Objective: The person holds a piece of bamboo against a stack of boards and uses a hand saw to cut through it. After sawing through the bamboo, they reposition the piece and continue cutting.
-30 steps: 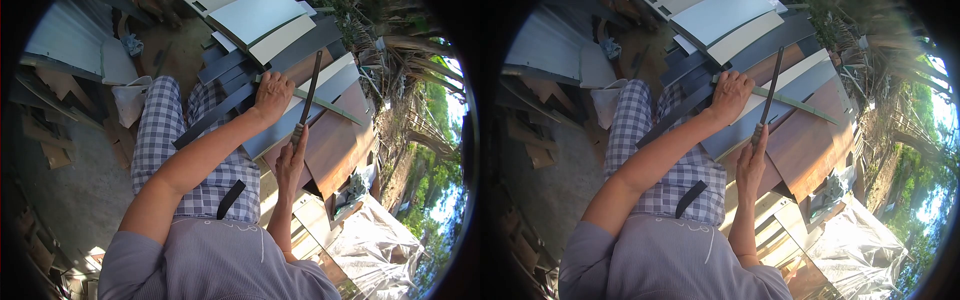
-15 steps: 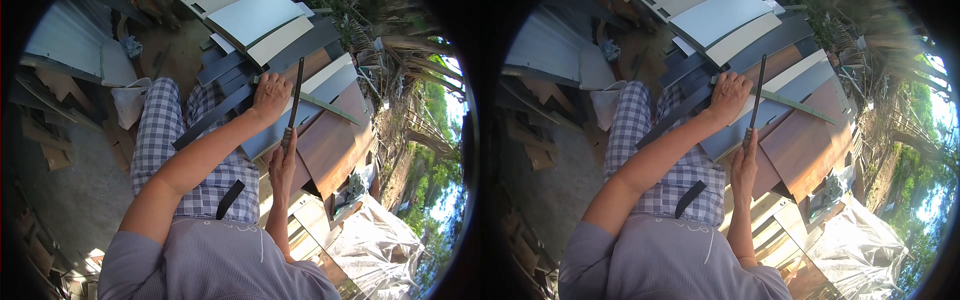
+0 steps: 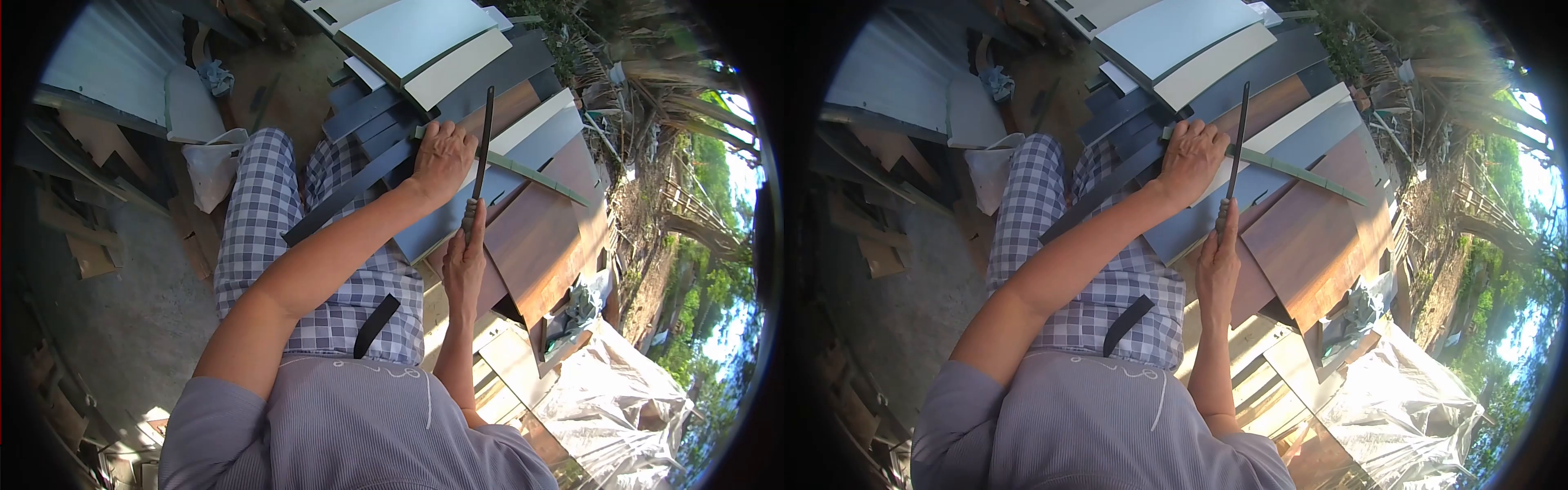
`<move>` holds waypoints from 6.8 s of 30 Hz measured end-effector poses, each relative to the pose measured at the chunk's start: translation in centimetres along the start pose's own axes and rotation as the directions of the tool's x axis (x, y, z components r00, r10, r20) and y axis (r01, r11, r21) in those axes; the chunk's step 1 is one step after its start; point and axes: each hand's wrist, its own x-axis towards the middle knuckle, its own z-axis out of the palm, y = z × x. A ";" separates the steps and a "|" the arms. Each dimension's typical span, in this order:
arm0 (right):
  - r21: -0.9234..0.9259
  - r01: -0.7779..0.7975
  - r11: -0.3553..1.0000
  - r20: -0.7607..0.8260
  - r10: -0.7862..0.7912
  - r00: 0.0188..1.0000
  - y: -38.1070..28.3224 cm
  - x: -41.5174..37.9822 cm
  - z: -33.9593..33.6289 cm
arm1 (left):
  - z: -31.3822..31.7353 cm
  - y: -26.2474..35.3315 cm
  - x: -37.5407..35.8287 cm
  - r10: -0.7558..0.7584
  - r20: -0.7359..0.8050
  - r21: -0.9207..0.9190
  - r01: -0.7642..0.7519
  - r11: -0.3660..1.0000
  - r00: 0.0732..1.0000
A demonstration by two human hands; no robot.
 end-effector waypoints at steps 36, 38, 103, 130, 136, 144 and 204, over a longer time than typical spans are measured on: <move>0.144 -0.150 0.978 -0.014 0.154 0.988 -2.3 -1.0 -1.5 | -0.1 0.0 0.1 -0.044 0.006 -0.070 0.044 0.997 0.999; 0.123 -0.222 0.967 0.045 0.218 0.975 -3.0 -1.7 -2.5 | -0.1 0.0 0.1 -0.022 -0.023 -0.041 0.022 0.999 0.999; -0.024 -0.086 0.996 0.074 0.088 0.993 -3.5 0.4 -0.9 | -0.2 -0.1 -0.2 -0.005 0.002 -0.055 0.006 0.998 1.000; -0.071 -0.126 0.989 0.105 0.133 0.986 -2.8 -6.3 -2.0 | 0.2 -0.3 -0.1 -0.016 -0.027 -0.073 0.014 0.997 1.000; -0.080 0.133 0.988 -0.023 -0.135 0.991 -1.8 -2.7 -0.9 | 0.1 -0.3 -0.1 -0.012 -0.040 -0.083 0.009 0.997 0.999; -0.012 -0.034 0.999 0.088 0.035 0.996 -4.4 2.7 -1.8 | 0.1 -0.2 -0.1 -0.033 -0.055 -0.094 0.028 0.995 0.998; 0.003 0.079 0.997 -0.015 -0.079 0.997 -0.2 -2.5 -1.3 | 0.2 -0.2 -0.2 -0.006 -0.060 -0.067 0.002 0.998 0.998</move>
